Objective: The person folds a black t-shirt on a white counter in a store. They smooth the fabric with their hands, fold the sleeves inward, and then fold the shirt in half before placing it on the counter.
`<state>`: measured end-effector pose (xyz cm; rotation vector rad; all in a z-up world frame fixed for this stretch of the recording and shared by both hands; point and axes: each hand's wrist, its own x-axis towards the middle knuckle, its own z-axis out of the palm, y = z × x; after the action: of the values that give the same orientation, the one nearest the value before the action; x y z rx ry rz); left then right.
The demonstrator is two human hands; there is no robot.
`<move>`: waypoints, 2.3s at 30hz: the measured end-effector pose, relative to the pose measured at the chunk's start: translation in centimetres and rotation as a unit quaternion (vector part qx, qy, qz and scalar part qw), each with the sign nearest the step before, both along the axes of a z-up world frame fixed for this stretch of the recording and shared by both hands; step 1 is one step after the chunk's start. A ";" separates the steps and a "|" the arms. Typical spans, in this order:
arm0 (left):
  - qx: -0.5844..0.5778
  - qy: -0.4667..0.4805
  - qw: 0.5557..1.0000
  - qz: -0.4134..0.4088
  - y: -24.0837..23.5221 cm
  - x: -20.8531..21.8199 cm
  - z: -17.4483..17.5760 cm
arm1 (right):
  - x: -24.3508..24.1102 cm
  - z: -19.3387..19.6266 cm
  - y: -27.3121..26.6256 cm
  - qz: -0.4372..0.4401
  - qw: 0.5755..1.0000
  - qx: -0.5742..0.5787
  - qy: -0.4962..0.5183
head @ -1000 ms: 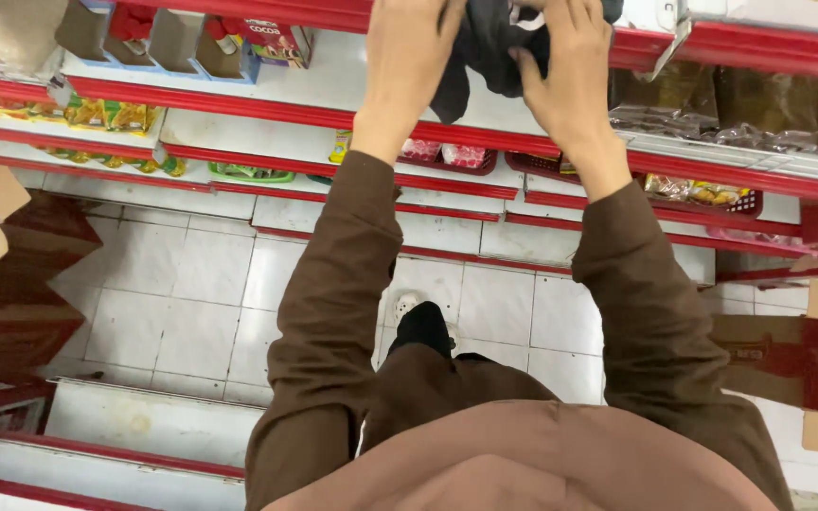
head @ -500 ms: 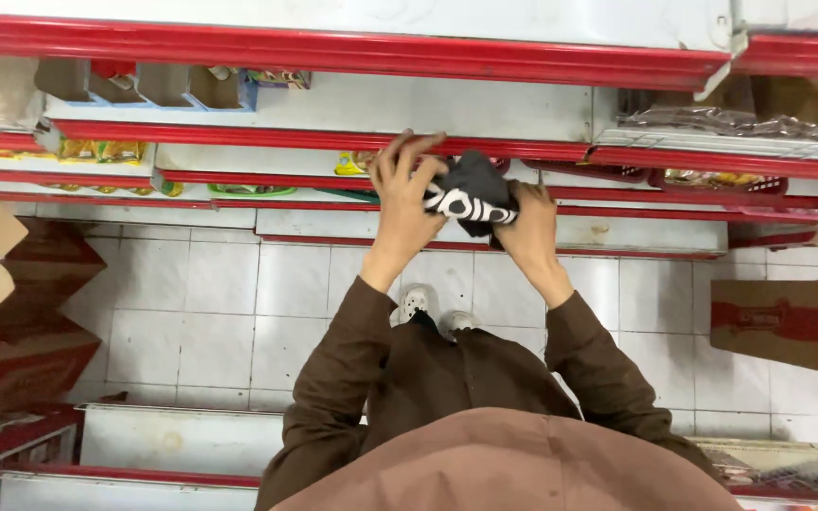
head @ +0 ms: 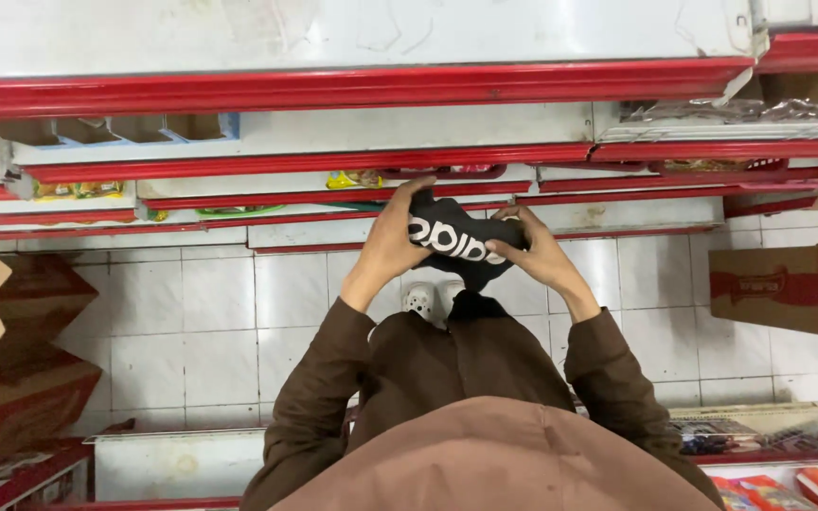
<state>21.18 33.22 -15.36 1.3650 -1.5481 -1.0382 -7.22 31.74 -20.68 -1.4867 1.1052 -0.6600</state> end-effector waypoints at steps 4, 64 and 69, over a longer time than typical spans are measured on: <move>0.074 -0.247 0.963 -0.080 -1.0 3.1 2.6 | 0.0 4.6 -1.8 -0.072 0.979 -0.092 0.166; -0.171 -0.378 0.909 0.019 -15.2 -7.3 -14.9 | 2.8 -7.8 -13.7 -0.122 0.764 -0.371 0.514; -0.191 -0.407 0.889 0.088 -13.1 1.0 -14.3 | 12.5 -5.7 -12.4 -0.087 0.765 -0.397 0.499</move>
<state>22.19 20.11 -29.64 1.7018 -2.0174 0.0202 5.26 19.34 -26.37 -2.6586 1.9202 -0.4427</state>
